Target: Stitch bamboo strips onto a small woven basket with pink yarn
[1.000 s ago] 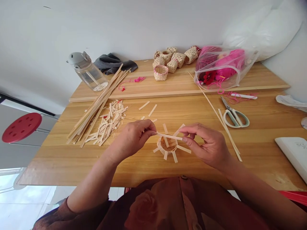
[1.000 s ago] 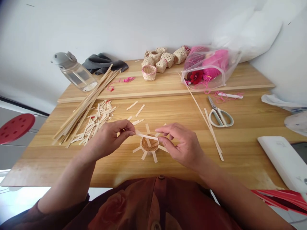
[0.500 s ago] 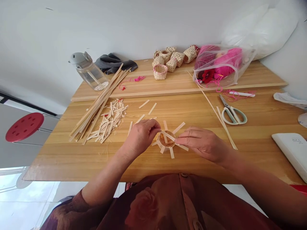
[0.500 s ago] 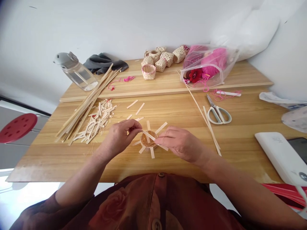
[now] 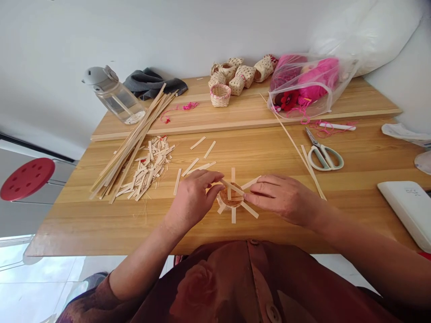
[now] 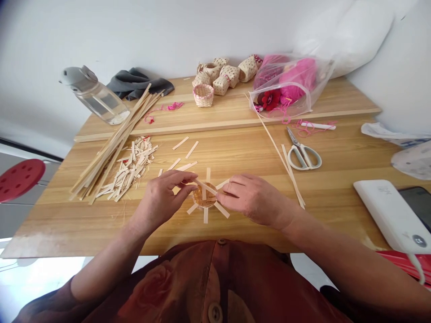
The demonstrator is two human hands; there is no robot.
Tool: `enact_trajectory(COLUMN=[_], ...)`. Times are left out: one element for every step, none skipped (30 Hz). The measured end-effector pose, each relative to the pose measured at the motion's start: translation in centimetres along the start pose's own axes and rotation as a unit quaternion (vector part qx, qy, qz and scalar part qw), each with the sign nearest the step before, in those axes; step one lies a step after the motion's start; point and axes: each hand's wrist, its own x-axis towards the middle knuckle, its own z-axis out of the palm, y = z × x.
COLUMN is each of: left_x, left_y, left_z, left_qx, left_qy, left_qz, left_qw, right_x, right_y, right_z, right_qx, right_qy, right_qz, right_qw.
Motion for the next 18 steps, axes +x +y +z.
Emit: enact_trajectory(left_x=[-0.01, -0.01, -0.01, -0.02, -0.04, -0.07, -0.11, -0.15, -0.17, -0.18, -0.17, -0.14, -0.1, -0.06, -0.02, 0.01, 0.02, 0.02], left_y=[-0.09, -0.17, -0.24, -0.3, -0.34, -0.35, -0.35, -0.33, -0.3, -0.28, -0.27, -0.28, -0.31, -0.36, -0.42, -0.48, -0.54, -0.58], left_z=[0.06, 0.11, 0.14, 0.15, 0.15, 0.13, 0.11, 0.07, 0.04, 0.0, -0.03, -0.05, -0.06, -0.05, -0.03, 0.0, 0.04, 0.09], left_qx=[-0.003, -0.008, -0.013, -0.018, -0.024, -0.031, -0.037, -0.043, -0.05, -0.056, -0.062, -0.068, -0.074, -0.081, -0.089, -0.096, -0.102, -0.108], left_qy=[0.001, 0.0, -0.002, -0.005, -0.007, -0.008, -0.008, -0.009, -0.009, -0.008, -0.006, -0.004, -0.001, -0.001, -0.003, -0.005, -0.009, -0.013], left_qz=[-0.002, -0.005, -0.009, -0.013, -0.017, -0.022, -0.028, -0.035, -0.042, -0.049, -0.056, -0.063, -0.07, -0.078, -0.085, -0.092, -0.097, -0.1], left_qw=[1.0, 1.0, 1.0, 1.0, 1.0, 0.999, 0.999, 0.998, 0.998, 0.997, 0.996, 0.996, 0.995, 0.994, 0.992, 0.991, 0.99, 0.989], right_x=[-0.04, -0.08, -0.12, -0.16, -0.2, -0.24, -0.29, -0.33, -0.37, -0.41, -0.45, -0.49, -0.53, -0.59, -0.65, -0.72, -0.81, -0.89], right_y=[-0.05, -0.09, -0.15, -0.2, -0.26, -0.31, -0.35, -0.39, -0.42, -0.45, -0.46, -0.48, -0.5, -0.52, -0.54, -0.58, -0.63, -0.68], right_z=[0.0, 0.01, 0.01, 0.02, 0.02, 0.02, 0.01, 0.0, -0.01, 0.0, 0.01, 0.05, 0.1, 0.17, 0.25, 0.35, 0.45, 0.56], right_qx=[-0.003, -0.005, -0.007, -0.009, -0.011, -0.013, -0.015, -0.016, -0.014, -0.009, -0.002, 0.006, 0.013, 0.02, 0.024, 0.027, 0.028, 0.03], right_qy=[0.001, 0.002, 0.002, 0.004, 0.007, 0.011, 0.017, 0.02, 0.023, 0.024, 0.025, 0.026, 0.027, 0.03, 0.034, 0.037, 0.041, 0.044], right_qz=[-0.002, -0.003, -0.005, -0.006, -0.006, -0.006, -0.006, -0.005, -0.003, -0.001, 0.002, 0.005, 0.008, 0.011, 0.012, 0.014, 0.016, 0.017], right_qw=[1.0, 1.0, 1.0, 1.0, 1.0, 1.0, 1.0, 1.0, 1.0, 1.0, 1.0, 1.0, 1.0, 0.999, 0.999, 0.999, 0.999, 0.998])
